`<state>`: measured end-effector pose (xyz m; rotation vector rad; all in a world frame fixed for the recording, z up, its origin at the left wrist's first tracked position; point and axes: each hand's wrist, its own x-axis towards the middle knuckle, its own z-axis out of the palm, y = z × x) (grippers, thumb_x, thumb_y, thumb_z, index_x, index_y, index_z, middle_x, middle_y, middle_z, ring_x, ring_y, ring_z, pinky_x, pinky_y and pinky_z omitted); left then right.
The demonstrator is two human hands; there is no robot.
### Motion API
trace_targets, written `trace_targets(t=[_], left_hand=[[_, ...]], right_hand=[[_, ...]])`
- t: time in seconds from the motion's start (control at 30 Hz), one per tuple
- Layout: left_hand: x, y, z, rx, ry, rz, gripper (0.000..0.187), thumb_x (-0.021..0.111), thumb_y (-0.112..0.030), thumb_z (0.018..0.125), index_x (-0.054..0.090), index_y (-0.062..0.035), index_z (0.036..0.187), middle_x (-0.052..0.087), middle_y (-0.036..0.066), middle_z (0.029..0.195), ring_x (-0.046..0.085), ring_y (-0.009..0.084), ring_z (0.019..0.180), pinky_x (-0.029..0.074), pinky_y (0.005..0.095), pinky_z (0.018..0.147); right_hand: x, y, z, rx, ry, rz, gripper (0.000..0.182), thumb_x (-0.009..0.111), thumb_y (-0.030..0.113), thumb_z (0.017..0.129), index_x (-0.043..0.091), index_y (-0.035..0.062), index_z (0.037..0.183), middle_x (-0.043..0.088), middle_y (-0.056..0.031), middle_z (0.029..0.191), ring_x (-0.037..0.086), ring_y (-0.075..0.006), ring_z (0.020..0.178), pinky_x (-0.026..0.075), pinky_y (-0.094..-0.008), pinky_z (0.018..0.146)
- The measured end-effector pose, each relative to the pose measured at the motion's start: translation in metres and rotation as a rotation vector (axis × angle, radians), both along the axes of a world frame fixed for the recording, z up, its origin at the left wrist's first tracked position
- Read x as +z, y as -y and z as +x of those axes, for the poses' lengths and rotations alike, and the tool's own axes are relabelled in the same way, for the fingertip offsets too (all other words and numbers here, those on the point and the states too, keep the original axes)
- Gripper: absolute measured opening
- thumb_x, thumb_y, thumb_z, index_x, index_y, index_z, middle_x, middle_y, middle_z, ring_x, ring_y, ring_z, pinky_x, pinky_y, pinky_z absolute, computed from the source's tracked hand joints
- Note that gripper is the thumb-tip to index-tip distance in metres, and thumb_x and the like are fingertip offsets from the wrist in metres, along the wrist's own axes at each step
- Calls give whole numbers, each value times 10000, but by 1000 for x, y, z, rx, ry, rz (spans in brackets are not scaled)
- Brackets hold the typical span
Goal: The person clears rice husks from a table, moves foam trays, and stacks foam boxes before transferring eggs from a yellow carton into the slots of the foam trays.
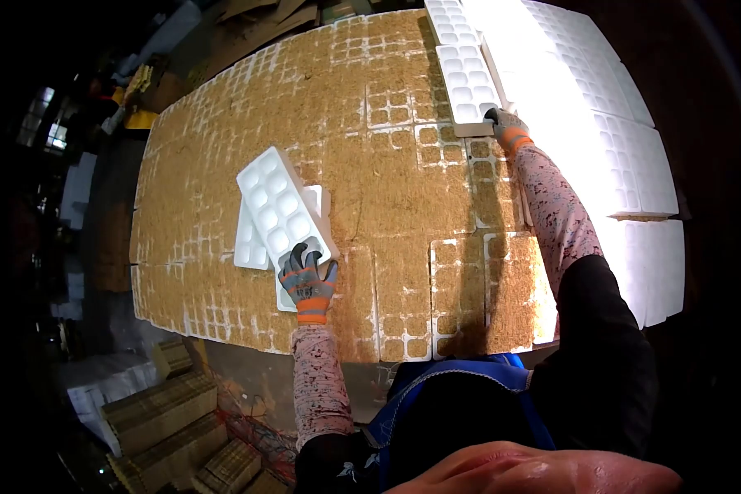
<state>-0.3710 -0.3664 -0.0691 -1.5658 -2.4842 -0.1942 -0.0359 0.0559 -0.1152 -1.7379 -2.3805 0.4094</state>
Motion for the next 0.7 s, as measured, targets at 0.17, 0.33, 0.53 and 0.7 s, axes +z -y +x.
trace_targets(t=[0.17, 0.33, 0.53, 0.7], left_hand=[[3, -2, 4, -4, -5, -24, 409, 732, -425, 675, 669, -154, 974, 520, 54, 1253, 486, 265, 1115, 371, 452, 894], [-6, 8, 5, 0, 12, -63, 419, 724, -423, 682, 657, -152, 994, 512, 59, 1261, 473, 261, 1127, 353, 452, 891], [-14, 33, 7, -56, -29, -22, 379, 694, -411, 721, 638, -159, 999, 553, 93, 1194, 510, 293, 1025, 374, 460, 865], [18, 41, 63, -433, 80, -30, 434, 669, -404, 775, 609, -134, 1109, 560, 101, 1192, 547, 280, 984, 424, 406, 856]], right_hand=[[-13, -31, 6, -89, -10, 17, 292, 444, 90, 876, 627, 162, 1091, 640, -85, 1114, 598, -292, 1039, 469, -396, 877], [-36, -54, 20, -130, 10, 59, 321, 454, 96, 875, 613, 168, 1144, 631, -114, 1139, 596, -308, 1046, 467, -399, 886], [4, 3, 22, -14, -195, 105, 509, 435, 52, 836, 492, 227, 1311, 550, -81, 1282, 570, -307, 1100, 476, -387, 882], [63, 188, -31, 214, -722, 42, 468, 644, 187, 851, 501, 109, 1290, 544, -96, 1274, 625, -200, 928, 506, -332, 761]])
